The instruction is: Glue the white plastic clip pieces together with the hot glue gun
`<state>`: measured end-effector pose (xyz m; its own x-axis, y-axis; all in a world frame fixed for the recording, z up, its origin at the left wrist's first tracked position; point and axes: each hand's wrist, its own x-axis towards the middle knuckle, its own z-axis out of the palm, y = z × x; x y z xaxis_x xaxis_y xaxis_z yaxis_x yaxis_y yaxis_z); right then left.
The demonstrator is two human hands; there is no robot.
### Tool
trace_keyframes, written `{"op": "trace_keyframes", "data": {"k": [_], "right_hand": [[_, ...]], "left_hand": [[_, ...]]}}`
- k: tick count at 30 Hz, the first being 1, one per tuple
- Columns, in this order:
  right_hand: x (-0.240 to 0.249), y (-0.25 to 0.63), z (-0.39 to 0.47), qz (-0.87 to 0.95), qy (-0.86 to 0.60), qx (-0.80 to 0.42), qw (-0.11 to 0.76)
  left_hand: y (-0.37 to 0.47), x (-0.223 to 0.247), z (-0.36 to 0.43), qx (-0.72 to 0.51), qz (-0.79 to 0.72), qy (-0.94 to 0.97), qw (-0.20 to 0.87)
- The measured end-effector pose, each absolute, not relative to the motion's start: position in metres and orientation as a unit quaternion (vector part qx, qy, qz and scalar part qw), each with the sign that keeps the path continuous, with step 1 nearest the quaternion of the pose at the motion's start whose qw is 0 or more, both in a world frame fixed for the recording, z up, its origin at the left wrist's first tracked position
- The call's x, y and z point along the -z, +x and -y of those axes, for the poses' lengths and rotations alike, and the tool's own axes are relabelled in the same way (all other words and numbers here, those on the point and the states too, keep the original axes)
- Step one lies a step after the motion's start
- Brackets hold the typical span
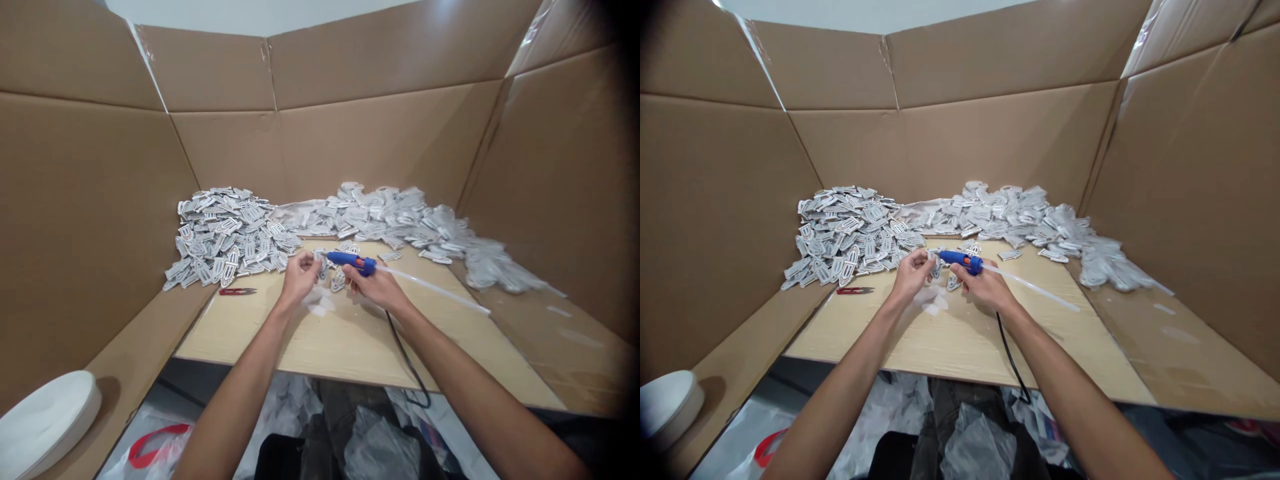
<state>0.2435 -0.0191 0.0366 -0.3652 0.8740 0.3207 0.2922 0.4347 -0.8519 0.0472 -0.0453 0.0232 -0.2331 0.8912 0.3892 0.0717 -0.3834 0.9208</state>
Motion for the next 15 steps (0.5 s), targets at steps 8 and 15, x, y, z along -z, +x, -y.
{"op": "trace_keyframes", "data": {"k": [8, 15], "right_hand": [[-0.0442, 0.2421, 0.0255, 0.749, -0.397, -0.356, 0.394], [-0.0445, 0.2439, 0.0232, 0.769, -0.401, -0.329, 0.374]], "left_hand": [[0.0482, -0.0229, 0.0453, -0.648, -0.438, 0.537, 0.316], [0.0493, -0.0253, 0.0491, -0.645, -0.435, 0.550, 0.302]]}}
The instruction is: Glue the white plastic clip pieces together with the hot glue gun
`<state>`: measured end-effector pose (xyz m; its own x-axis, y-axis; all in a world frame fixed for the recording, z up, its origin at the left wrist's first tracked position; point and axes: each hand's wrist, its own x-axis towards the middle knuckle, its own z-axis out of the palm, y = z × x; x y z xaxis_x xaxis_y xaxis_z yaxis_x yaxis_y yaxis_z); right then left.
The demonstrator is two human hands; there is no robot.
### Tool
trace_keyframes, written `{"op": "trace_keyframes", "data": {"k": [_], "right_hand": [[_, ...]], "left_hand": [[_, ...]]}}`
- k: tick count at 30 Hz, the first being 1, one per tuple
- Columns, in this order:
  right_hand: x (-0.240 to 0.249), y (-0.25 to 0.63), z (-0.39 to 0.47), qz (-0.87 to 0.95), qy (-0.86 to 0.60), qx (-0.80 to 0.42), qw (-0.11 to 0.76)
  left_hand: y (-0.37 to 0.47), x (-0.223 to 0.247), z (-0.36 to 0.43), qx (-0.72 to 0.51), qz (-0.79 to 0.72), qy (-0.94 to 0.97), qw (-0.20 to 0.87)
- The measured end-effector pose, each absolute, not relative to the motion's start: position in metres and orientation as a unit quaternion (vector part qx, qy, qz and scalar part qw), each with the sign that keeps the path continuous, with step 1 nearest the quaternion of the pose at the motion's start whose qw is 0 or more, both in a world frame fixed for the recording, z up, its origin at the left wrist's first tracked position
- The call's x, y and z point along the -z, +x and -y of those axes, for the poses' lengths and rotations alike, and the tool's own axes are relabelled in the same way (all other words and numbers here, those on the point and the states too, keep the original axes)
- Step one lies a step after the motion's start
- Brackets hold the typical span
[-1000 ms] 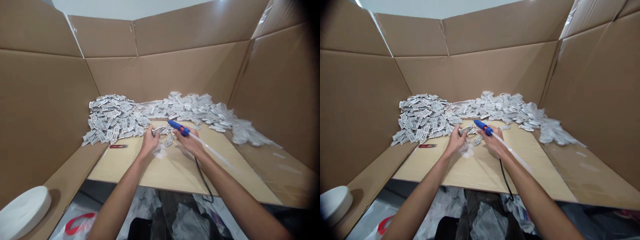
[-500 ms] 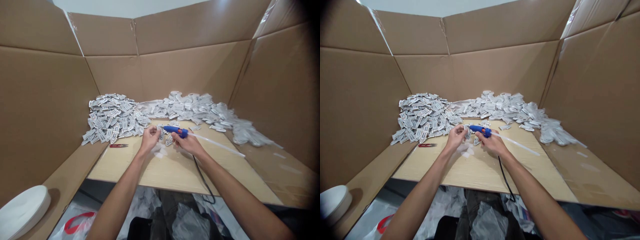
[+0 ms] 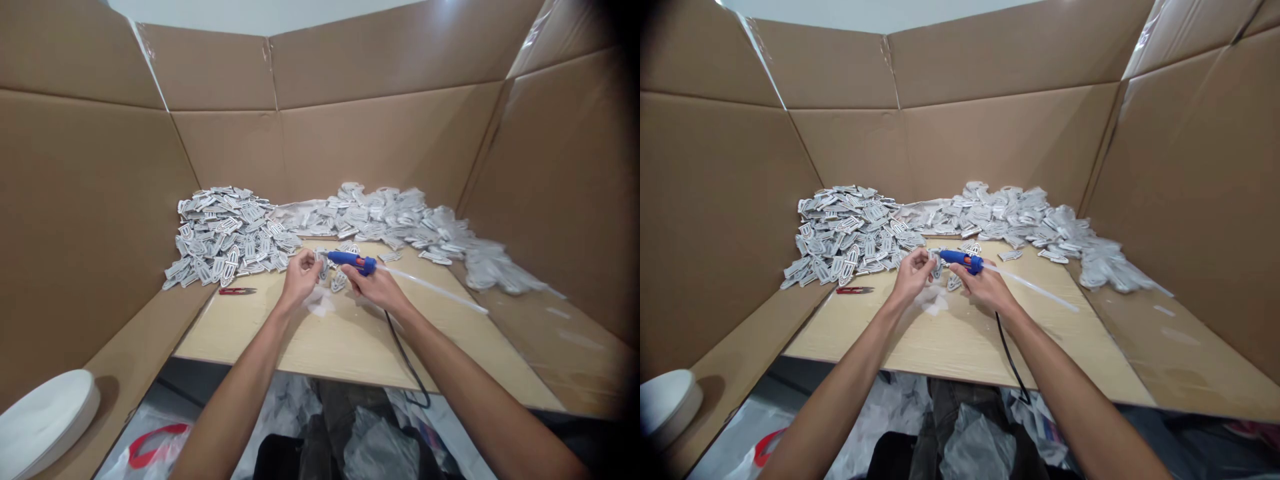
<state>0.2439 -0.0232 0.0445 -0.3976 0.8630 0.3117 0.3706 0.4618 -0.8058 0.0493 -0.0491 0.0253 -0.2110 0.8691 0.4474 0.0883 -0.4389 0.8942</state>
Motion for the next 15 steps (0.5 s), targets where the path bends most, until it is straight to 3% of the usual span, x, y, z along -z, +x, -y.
{"op": "trace_keyframes", "data": {"k": [11, 15], "right_hand": [[-0.0437, 0.2432, 0.0260, 0.787, -0.413, -0.291, 0.355], [-0.0410, 0.2413, 0.0268, 0.865, -0.319, -0.174, 0.347]], "left_hand": [[0.0457, -0.0206, 0.0451, -0.634, -0.459, 0.568, 0.254], [0.0460, -0.0243, 0.0479, -0.631, -0.451, 0.569, 0.274]]}}
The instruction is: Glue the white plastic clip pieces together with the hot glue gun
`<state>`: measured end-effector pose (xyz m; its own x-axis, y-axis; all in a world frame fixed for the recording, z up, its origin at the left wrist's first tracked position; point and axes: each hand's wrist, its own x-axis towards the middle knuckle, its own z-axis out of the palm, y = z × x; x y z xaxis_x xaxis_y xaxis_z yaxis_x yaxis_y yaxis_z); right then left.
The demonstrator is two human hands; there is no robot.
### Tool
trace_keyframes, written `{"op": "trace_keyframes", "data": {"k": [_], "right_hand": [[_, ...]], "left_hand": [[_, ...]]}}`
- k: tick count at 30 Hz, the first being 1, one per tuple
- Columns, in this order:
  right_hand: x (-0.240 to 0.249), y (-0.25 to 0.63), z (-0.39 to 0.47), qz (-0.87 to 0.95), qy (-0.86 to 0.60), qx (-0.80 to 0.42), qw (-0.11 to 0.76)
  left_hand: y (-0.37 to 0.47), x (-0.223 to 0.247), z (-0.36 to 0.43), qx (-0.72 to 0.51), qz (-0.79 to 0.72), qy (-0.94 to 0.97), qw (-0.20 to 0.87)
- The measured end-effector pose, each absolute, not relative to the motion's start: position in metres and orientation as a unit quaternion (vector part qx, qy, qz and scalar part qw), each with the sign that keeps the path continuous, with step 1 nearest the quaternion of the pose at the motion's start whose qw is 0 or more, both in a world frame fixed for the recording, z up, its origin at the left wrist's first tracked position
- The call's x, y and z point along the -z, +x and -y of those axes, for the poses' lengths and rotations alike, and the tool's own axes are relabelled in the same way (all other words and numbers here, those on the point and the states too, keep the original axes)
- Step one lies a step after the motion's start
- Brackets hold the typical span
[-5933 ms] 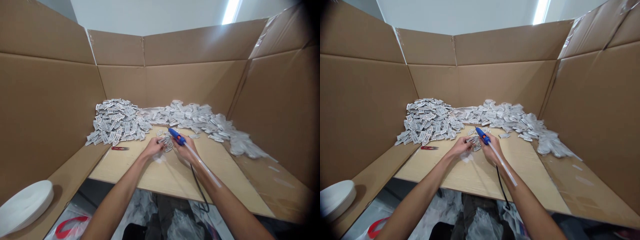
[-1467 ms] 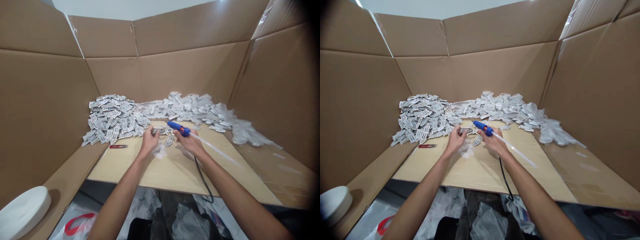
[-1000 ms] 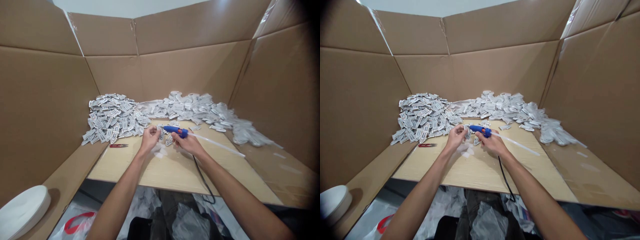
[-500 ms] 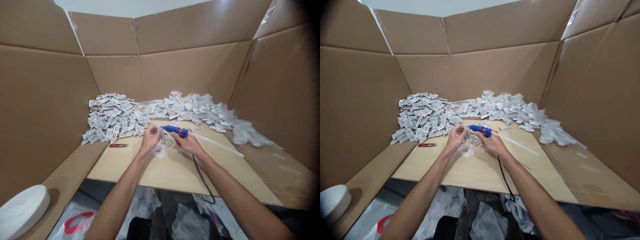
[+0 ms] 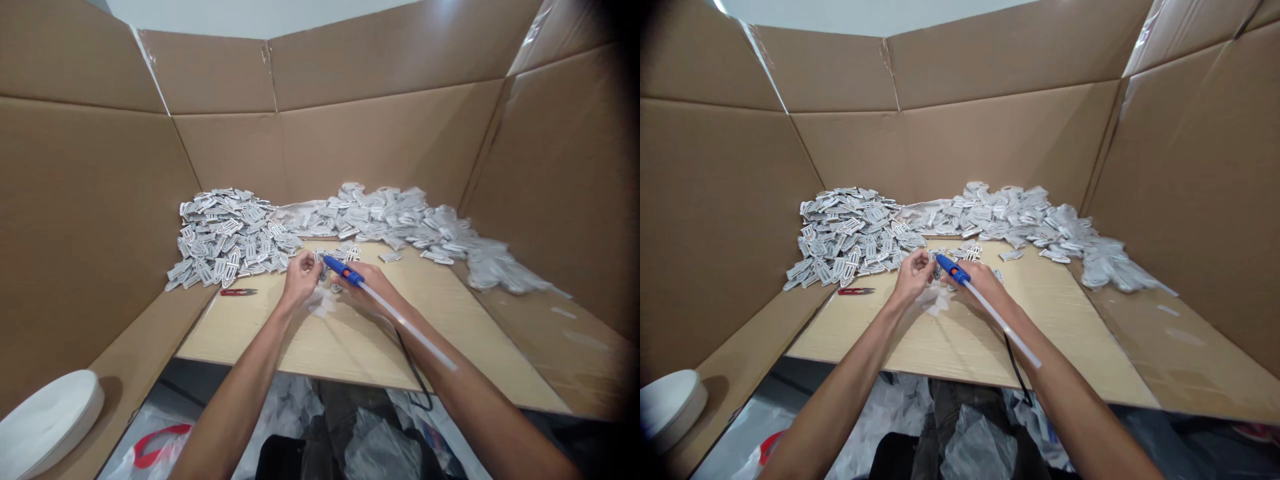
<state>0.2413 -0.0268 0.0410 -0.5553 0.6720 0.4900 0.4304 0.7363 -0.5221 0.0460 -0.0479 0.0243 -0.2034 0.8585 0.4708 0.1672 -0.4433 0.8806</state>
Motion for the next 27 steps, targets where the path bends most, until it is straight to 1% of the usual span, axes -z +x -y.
{"op": "trace_keyframes", "data": {"k": [3, 5, 6, 8, 10, 13, 15, 21, 27], "right_hand": [[-0.039, 0.240, 0.026, 0.883, -0.314, -0.037, 0.346], [-0.040, 0.241, 0.026, 0.858, -0.342, 0.018, 0.382], [-0.042, 0.241, 0.027, 0.840, -0.353, 0.021, 0.412], [-0.045, 0.242, 0.028, 0.804, -0.364, -0.026, 0.469], [-0.047, 0.242, 0.030, 0.776, -0.369, -0.116, 0.498], [-0.048, 0.240, 0.030, 0.749, -0.358, -0.249, 0.499], [-0.047, 0.237, 0.030, 0.741, -0.343, -0.297, 0.495], [-0.044, 0.233, 0.032, 0.755, -0.331, -0.291, 0.485], [-0.041, 0.232, 0.026, 0.719, -0.356, -0.301, 0.515]], "left_hand": [[0.048, -0.026, 0.049, -0.636, -0.443, 0.546, 0.319], [0.051, -0.027, 0.049, -0.636, -0.442, 0.525, 0.353], [0.052, -0.028, 0.050, -0.633, -0.442, 0.518, 0.368], [0.055, -0.030, 0.051, -0.625, -0.441, 0.509, 0.395], [0.058, -0.032, 0.053, -0.619, -0.438, 0.502, 0.416], [0.061, -0.035, 0.055, -0.619, -0.435, 0.489, 0.434], [0.063, -0.036, 0.055, -0.616, -0.435, 0.485, 0.442], [0.068, -0.033, 0.055, -0.601, -0.417, 0.472, 0.492], [0.067, -0.031, 0.053, -0.593, -0.390, 0.463, 0.531]]}}
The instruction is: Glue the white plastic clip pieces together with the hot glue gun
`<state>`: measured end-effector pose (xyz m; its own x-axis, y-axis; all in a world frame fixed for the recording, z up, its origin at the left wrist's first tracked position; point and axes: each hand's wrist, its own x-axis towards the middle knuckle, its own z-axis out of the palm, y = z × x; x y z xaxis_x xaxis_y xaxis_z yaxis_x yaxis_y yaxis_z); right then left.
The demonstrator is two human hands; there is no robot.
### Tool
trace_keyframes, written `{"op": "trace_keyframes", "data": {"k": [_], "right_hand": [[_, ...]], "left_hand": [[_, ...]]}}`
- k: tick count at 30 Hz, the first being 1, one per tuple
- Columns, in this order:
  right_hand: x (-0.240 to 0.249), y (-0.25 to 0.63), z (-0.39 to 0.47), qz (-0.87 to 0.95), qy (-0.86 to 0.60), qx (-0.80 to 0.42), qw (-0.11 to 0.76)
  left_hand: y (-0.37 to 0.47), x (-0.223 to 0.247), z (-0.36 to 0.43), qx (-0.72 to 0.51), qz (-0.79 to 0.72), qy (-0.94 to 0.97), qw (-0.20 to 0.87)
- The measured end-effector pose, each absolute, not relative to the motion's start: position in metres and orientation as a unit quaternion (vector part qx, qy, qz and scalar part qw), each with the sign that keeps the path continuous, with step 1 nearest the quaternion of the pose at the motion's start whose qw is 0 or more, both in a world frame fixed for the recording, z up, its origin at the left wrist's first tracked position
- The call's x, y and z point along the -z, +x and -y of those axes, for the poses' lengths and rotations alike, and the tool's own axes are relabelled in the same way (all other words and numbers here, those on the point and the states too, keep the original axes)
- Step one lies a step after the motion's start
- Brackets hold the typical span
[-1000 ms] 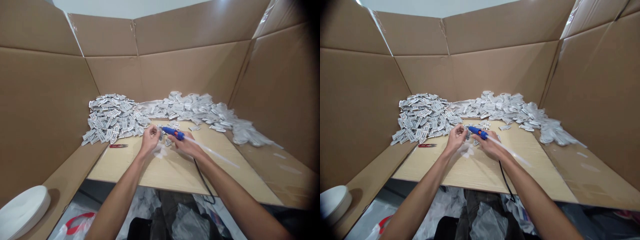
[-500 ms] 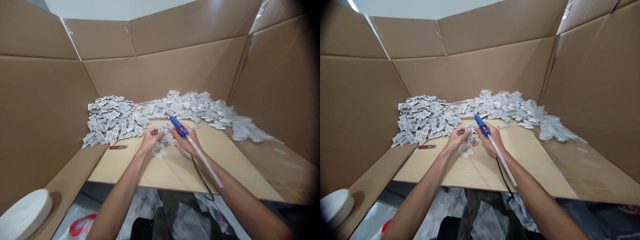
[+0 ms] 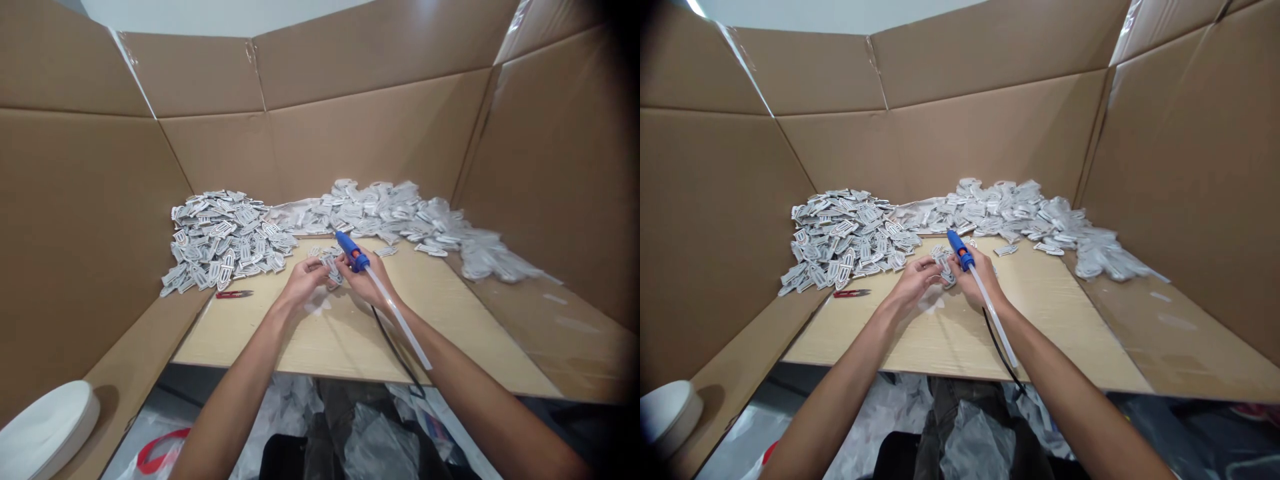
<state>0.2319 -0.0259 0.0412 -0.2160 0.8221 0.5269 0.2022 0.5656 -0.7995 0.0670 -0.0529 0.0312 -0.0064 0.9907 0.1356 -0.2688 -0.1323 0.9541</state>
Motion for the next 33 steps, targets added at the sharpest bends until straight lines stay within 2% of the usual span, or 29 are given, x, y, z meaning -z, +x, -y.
{"op": "trace_keyframes", "data": {"k": [14, 21, 30, 33], "right_hand": [[-0.044, 0.235, 0.030, 0.736, -0.374, -0.264, 0.499], [-0.039, 0.230, 0.033, 0.731, -0.367, -0.295, 0.494], [-0.038, 0.224, 0.036, 0.700, -0.383, -0.280, 0.535], [-0.041, 0.225, 0.031, 0.664, -0.356, -0.296, 0.588]], "left_hand": [[0.066, -0.028, 0.052, -0.574, -0.374, 0.515, 0.514], [0.073, -0.021, 0.050, -0.583, -0.401, 0.587, 0.392], [0.076, -0.022, 0.056, -0.569, -0.417, 0.602, 0.374], [0.074, -0.023, 0.054, -0.570, -0.420, 0.586, 0.395]]}}
